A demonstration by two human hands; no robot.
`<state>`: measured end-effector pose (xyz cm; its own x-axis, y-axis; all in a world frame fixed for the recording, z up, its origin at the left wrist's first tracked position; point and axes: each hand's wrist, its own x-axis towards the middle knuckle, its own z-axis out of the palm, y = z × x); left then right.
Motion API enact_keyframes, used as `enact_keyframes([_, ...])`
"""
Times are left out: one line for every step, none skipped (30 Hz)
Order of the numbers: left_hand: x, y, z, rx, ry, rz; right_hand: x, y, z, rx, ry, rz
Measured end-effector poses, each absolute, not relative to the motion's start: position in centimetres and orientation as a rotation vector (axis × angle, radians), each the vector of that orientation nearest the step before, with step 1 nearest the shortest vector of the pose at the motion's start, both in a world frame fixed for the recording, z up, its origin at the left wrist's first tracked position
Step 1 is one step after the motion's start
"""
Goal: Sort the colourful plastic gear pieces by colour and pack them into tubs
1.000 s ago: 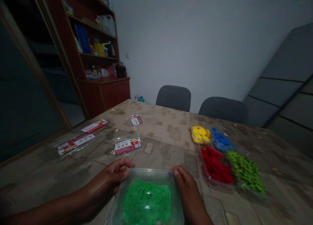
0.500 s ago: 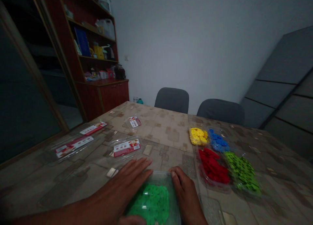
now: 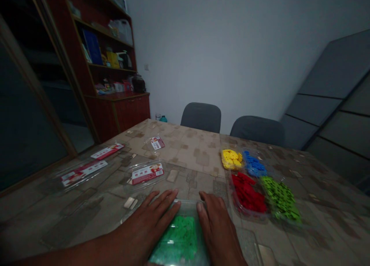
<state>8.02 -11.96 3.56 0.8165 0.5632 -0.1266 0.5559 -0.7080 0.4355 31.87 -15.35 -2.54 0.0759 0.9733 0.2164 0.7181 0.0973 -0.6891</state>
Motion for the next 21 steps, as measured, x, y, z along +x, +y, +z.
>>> enact_keyframes([8.1,-12.0,3.8,2.543,0.838,0.005,31.8,-15.7,-2.8,-1.682,-1.747,0.414])
enact_keyframes([8.1,-12.1,3.9,2.548,0.844,-0.016,31.6,-16.0,-3.1,-1.683,-1.8,0.375])
enact_keyframes([8.1,-12.2,4.1,2.552,0.849,-0.035,31.4,-16.3,-3.4,-1.681,-1.848,0.349])
enact_keyframes([8.2,-12.2,4.2,2.553,0.856,-0.051,31.1,-16.5,-3.7,-1.676,-1.897,0.34])
enact_keyframes([8.2,-12.3,4.2,2.551,0.861,-0.063,30.8,-16.7,-3.9,-1.677,-1.934,0.333])
enact_keyframes([8.3,-12.3,4.3,2.546,0.866,-0.069,30.5,-16.8,-4.1,-1.685,-1.963,0.327])
enact_keyframes([8.3,-12.3,4.3,2.54,0.868,-0.071,30.3,-16.9,-4.1,-1.699,-1.989,0.318])
enact_keyframes([8.3,-12.3,4.3,2.535,0.869,-0.067,30.1,-16.9,-4.1,-1.718,-2.012,0.304])
enact_keyframes([8.3,-12.2,4.3,2.532,0.867,-0.058,30.0,-16.9,-3.9,-1.74,-2.04,0.289])
enact_keyframes([8.3,-12.2,4.2,2.528,0.864,-0.046,29.9,-16.9,-3.7,-1.759,-2.068,0.264])
enact_keyframes([8.3,-12.1,4.1,2.526,0.861,-0.035,29.9,-16.8,-3.5,-1.771,-2.094,0.233])
enact_keyframes([8.3,-12.1,3.9,2.527,0.859,-0.028,30.0,-16.8,-3.2,-1.773,-2.12,0.196])
enact_keyframes([8.2,-12.0,3.6,2.533,0.86,-0.029,30.1,-16.7,-3.0,-1.765,-2.142,0.144])
enact_keyframes([8.1,-11.9,3.2,2.545,0.859,-0.032,30.2,-16.7,-2.9,-1.747,-2.16,0.077])
enact_keyframes([8.0,-11.7,2.8,2.563,0.857,-0.031,30.4,-16.6,-2.9,-1.716,-2.181,0.0])
enact_keyframes([7.8,-11.6,2.3,2.587,0.854,-0.022,30.5,-16.6,-2.8,-1.671,-2.205,-0.081])
enact_keyframes([7.6,-11.6,1.8,2.614,0.852,-0.007,30.6,-16.7,-2.9,-1.612,-2.232,-0.159])
enact_keyframes([7.3,-11.5,1.3,2.639,0.853,0.008,30.6,-16.7,-2.9,-1.547,-2.262,-0.225])
enact_keyframes([7.1,-11.5,0.8,2.661,0.859,0.019,30.6,-16.7,-2.9,-1.48,-2.296,-0.275])
enact_keyframes([6.8,-11.5,0.5,2.68,0.867,0.017,30.4,-16.8,-3.0,-1.416,-2.332,-0.311])
enact_keyframes([6.5,-11.6,0.3,2.692,0.876,0.005,30.2,-16.8,-2.9,-1.362,-2.367,-0.339])
